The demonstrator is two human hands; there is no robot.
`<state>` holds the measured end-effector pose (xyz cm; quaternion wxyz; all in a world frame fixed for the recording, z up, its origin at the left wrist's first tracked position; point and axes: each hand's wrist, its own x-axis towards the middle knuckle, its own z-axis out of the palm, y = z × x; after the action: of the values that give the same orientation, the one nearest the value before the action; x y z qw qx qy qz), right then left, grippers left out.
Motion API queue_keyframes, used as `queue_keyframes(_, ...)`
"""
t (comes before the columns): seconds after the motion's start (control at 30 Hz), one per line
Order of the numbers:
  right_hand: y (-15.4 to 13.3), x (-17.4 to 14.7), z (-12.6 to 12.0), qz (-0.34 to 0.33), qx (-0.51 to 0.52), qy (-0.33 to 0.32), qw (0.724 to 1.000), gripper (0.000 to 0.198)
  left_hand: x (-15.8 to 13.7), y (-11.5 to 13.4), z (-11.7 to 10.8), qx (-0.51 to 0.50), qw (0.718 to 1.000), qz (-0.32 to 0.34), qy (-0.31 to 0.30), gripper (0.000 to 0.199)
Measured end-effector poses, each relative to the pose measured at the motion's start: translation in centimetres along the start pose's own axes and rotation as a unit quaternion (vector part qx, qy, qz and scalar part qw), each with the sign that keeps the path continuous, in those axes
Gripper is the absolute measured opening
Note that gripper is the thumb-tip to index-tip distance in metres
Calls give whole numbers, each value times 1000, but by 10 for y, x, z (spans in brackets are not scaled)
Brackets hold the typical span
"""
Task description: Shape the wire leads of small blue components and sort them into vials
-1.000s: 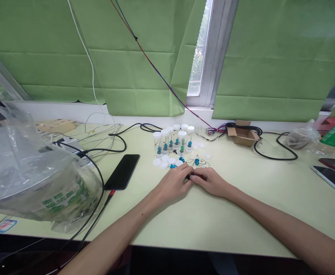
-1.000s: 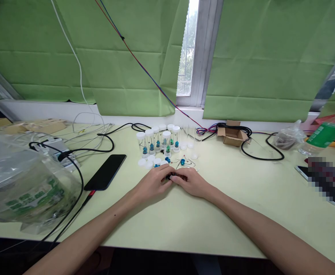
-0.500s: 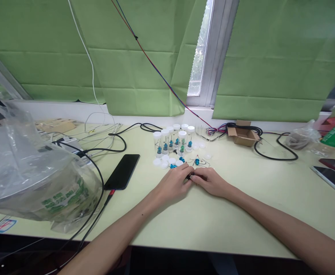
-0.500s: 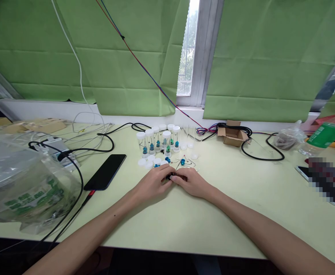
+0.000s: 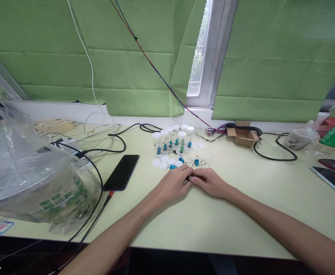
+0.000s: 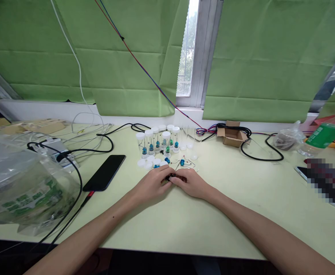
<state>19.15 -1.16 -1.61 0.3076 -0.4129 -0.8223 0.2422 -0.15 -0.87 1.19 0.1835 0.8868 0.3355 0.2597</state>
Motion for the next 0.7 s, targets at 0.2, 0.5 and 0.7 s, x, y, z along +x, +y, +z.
queue_keyframes(0.2,-1,0,0,0,4,0,1000,26,1,0,1,-2,1000,0,3,13)
queue_keyframes(0.5,0,0,1,1,6,1,1000,26,0,0,0,-3,1000,1,1,13)
queue_keyframes(0.7,-1,0,0,-3,7,2,1000,27,1,0,0,-2,1000,1,3,14)
